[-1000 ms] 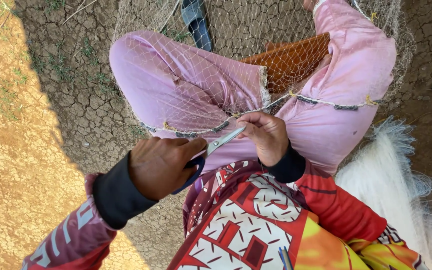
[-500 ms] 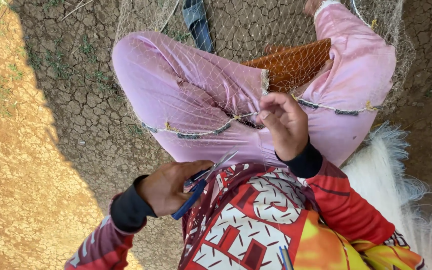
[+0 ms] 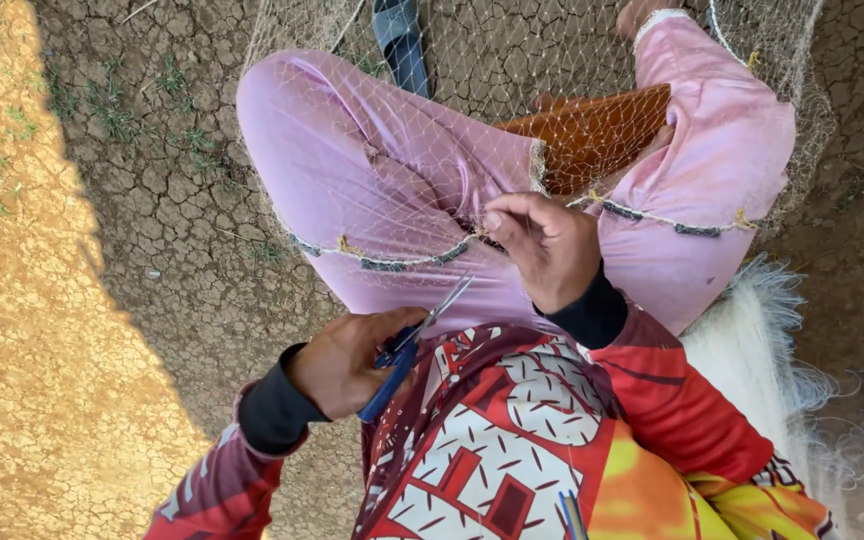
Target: Repairing a fishing net using scissors and a small tool while sitting on the ground.
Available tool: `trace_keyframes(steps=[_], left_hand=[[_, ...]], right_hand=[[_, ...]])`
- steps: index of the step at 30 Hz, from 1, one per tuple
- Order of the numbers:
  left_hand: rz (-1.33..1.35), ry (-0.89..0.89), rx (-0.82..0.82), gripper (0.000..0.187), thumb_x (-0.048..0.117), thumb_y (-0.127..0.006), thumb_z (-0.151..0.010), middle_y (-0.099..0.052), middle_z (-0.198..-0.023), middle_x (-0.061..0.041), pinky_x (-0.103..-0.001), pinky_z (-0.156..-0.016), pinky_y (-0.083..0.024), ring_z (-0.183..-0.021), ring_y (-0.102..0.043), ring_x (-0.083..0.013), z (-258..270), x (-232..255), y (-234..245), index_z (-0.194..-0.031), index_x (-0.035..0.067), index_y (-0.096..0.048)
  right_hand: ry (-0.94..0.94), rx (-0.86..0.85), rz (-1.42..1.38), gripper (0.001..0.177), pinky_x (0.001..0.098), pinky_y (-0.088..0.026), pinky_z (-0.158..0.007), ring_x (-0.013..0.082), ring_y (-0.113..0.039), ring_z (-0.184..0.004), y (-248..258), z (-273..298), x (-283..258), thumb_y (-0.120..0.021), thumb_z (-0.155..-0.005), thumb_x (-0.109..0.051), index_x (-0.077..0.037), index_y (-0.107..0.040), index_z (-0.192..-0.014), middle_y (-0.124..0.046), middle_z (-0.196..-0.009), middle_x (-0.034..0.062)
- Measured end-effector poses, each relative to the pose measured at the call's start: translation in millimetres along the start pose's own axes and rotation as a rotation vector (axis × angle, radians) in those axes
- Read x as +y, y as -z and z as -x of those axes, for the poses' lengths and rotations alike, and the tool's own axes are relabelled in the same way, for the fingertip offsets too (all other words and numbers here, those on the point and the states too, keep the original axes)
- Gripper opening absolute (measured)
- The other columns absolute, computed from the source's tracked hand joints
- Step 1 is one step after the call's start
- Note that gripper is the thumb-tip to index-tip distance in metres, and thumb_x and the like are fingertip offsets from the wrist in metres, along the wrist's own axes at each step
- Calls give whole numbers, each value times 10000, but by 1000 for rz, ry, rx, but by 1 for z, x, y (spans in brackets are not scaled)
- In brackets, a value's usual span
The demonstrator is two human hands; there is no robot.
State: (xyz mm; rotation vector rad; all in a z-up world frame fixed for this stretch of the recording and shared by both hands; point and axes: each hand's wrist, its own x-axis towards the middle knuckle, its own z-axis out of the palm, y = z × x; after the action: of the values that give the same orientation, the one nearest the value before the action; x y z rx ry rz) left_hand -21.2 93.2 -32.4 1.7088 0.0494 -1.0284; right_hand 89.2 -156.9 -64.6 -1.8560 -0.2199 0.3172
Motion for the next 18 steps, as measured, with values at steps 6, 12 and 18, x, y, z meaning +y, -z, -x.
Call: trace_keyframes(steps=[6, 12, 18], left_hand=[[13, -87, 70, 658, 281, -774, -706, -767, -971, -219, -569, -754, -585, -899, -731, -470, -18, 13, -12, -1334, 104, -683], [-105, -40, 168, 666, 379, -785, -721, -773, -1038, -172, -616, -809, -571, -967, -716, -465, -38, 22, -36, -1333, 144, -665], [-214, -20, 208, 677, 484, -770, -740, -774, -1083, -99, -571, -849, -583, -997, -732, -404, -46, 23, -50, -1345, 201, -657]], right_hand=[[-37, 67, 83, 124, 342, -603, -617, 233, -745, -686, 19, 16, 10, -715, -1004, -104, 10, -762, -994, -730, -709, 146], [-13, 57, 264, 118, 358, -594, -603, 281, -748, -687, 34, 31, 11, -740, -995, -159, -51, -781, -969, -718, -716, 129], [-193, -30, -6, 157, 352, -609, -680, 189, -747, -734, 39, 36, 7, -641, -1021, -130, -44, -767, -987, -746, -754, 123]])
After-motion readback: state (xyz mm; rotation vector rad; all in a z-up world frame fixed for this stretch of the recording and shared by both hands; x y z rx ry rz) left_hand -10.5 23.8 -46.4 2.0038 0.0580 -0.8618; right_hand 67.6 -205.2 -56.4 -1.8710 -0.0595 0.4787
